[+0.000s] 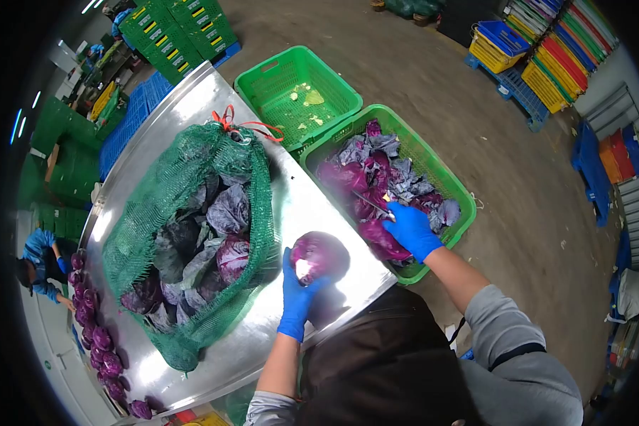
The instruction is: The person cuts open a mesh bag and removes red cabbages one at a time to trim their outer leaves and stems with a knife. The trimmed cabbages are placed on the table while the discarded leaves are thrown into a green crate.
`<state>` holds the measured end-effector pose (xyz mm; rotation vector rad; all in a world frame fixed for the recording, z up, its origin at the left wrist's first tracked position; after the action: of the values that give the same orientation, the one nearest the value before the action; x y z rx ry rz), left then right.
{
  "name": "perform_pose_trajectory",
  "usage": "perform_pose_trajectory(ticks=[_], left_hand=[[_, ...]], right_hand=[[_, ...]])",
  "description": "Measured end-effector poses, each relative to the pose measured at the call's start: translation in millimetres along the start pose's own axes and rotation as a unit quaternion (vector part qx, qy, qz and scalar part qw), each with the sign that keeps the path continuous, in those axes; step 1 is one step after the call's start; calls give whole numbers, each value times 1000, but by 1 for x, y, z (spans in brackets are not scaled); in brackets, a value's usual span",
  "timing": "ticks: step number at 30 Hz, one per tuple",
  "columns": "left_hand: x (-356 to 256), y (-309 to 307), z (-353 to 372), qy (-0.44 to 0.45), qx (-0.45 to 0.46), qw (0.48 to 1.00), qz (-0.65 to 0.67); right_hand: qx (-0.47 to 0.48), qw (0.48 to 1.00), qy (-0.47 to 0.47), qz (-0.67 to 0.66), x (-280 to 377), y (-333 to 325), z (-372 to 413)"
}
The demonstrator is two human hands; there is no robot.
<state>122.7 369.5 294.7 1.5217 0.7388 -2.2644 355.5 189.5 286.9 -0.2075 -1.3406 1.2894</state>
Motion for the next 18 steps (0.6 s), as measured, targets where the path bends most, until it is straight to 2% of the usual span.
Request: perform_pose_trajectory(ticks=[1, 2, 3, 5, 6, 7, 8, 9, 10, 11, 12, 13, 14, 15, 16, 17, 18], left_hand=[[-7, -1, -3, 0, -2, 1000, -1], [-31, 2, -5, 87, 10, 989, -118], [-48, 9, -1, 172, 26, 957, -233], [-45, 11, 4, 188, -2, 948, -258], [-35, 5, 10, 128, -47, 971, -198], [-25, 3, 14, 67, -92, 984, -136], [-12, 17, 14, 32, -75, 993, -81], [-29, 28, 16, 102, -116, 983, -102], [-49, 32, 16, 64, -146, 986, -41], [-65, 31, 17, 29, -175, 984, 20], [-64, 27, 15, 31, -176, 984, 22], [-49, 23, 10, -31, -151, 985, 74], [-32, 19, 8, -95, -125, 980, 124], [-19, 10, 6, -96, -129, 979, 124], [-11, 7, -4, -56, -94, 991, 70], [-19, 10, -12, -14, -56, 998, 17], [-18, 14, -14, -33, -33, 999, 26]], right_hand=[[1, 1000, -2, -1, 28, -7, 4], [34, 979, -87, -184, 71, -6, 13], [63, 916, -167, -360, 101, -5, 21], [116, 952, -229, -166, 124, 18, 25], [112, 965, -153, -182, 115, 15, 23], [111, 965, -154, -182, 117, 12, 23], [113, 971, -135, -160, 114, 12, 24], [118, 977, -116, -137, 110, 14, 25], [120, 977, -117, -135, 102, 21, 25], [102, 963, -169, -185, 95, 29, 23], [83, 944, -220, -233, 88, 33, 21], [82, 943, -223, -231, 73, 35, 15], [61, 944, -182, -268, 49, 33, 9], [43, 941, -140, -305, 25, 34, 5], [45, 941, -143, -304, 14, 33, 2], [44, 966, -116, -226, 0, 30, -2], [44, 984, -84, -148, -15, 32, -3]])
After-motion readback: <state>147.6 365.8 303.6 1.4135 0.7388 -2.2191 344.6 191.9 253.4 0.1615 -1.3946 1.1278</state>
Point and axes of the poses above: each hand's wrist, its own z-axis away from the middle knuckle, its own y-axis out of the palm, x = y × z, the point moved 8 cm from there along -z, towards the middle knuckle, and after that the axes turned 11 degrees about -z, right-handed, at the moved point
